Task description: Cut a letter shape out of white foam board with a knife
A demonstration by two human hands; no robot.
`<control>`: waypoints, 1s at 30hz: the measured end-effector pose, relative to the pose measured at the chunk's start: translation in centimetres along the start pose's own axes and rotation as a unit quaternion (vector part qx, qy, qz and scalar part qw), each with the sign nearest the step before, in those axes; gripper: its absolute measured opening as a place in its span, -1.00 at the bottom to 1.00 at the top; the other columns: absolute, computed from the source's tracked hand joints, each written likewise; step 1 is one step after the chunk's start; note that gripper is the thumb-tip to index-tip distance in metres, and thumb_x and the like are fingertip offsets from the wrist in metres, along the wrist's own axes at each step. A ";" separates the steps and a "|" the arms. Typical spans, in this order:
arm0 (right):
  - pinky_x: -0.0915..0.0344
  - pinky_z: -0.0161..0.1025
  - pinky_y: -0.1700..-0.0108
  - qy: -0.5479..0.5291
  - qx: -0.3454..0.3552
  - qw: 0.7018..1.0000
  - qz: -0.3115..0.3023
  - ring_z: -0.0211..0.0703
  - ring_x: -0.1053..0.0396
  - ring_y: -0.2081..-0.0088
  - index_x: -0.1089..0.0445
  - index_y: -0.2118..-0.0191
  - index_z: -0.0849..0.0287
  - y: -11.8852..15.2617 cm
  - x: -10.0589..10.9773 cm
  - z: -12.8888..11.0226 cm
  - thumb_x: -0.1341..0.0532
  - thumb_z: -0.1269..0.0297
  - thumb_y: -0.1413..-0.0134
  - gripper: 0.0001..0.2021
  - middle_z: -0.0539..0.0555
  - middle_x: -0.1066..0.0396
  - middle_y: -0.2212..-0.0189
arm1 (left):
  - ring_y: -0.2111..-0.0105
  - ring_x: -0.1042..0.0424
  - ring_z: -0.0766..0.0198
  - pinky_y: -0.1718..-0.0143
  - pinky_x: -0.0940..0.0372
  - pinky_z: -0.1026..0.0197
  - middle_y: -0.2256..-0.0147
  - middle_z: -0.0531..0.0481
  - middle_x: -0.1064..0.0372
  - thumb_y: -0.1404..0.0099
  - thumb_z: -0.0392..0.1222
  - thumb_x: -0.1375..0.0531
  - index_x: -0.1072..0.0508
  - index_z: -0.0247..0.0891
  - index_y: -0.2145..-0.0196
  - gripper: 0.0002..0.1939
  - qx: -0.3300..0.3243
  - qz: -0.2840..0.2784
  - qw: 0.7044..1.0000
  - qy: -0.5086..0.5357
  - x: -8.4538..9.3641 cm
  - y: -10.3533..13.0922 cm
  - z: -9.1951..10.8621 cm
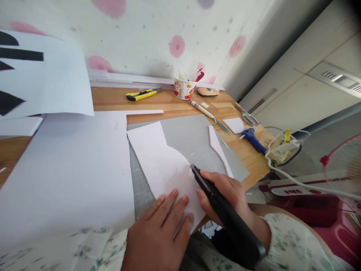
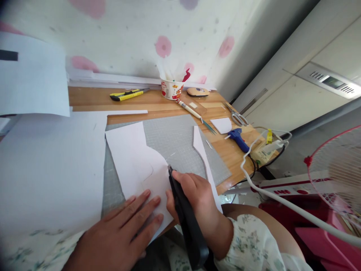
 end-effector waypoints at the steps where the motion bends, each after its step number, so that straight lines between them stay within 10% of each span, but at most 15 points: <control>1: -0.41 -0.24 0.44 0.002 -0.005 1.000 -0.002 -0.14 -0.45 0.49 -0.28 0.08 0.15 0.1 0.0 -0.1 -0.24 0.37 -0.02 -0.70 0.03 -0.46 0.49 | 0.00 -0.47 0.09 0.03 -0.41 0.02 -0.02 0.02 -0.47 -0.45 -0.29 0.07 -0.52 -0.12 0.11 -0.64 -0.005 -0.006 1.000 0.001 0.0 0.0 0.0; 30: -0.45 -0.23 0.29 -0.041 -0.146 0.988 0.020 -0.12 -0.51 0.35 -0.38 0.13 0.09 0.6 0.0 -0.7 -0.21 0.33 -0.04 -0.77 0.04 -0.55 0.33 | 0.01 -0.47 0.03 0.06 -0.47 -0.02 0.00 -0.08 -0.48 -0.40 -0.34 0.02 -0.54 -0.28 0.11 -0.67 -0.002 -0.034 0.999 -0.006 0.9 -0.5 0.0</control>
Point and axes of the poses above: each hand's wrist, its own y-axis away from the middle knuckle, its own x-axis out of the back of the hand, z = x × y, the point moved 3 cm from there along -y, towards the middle knuckle
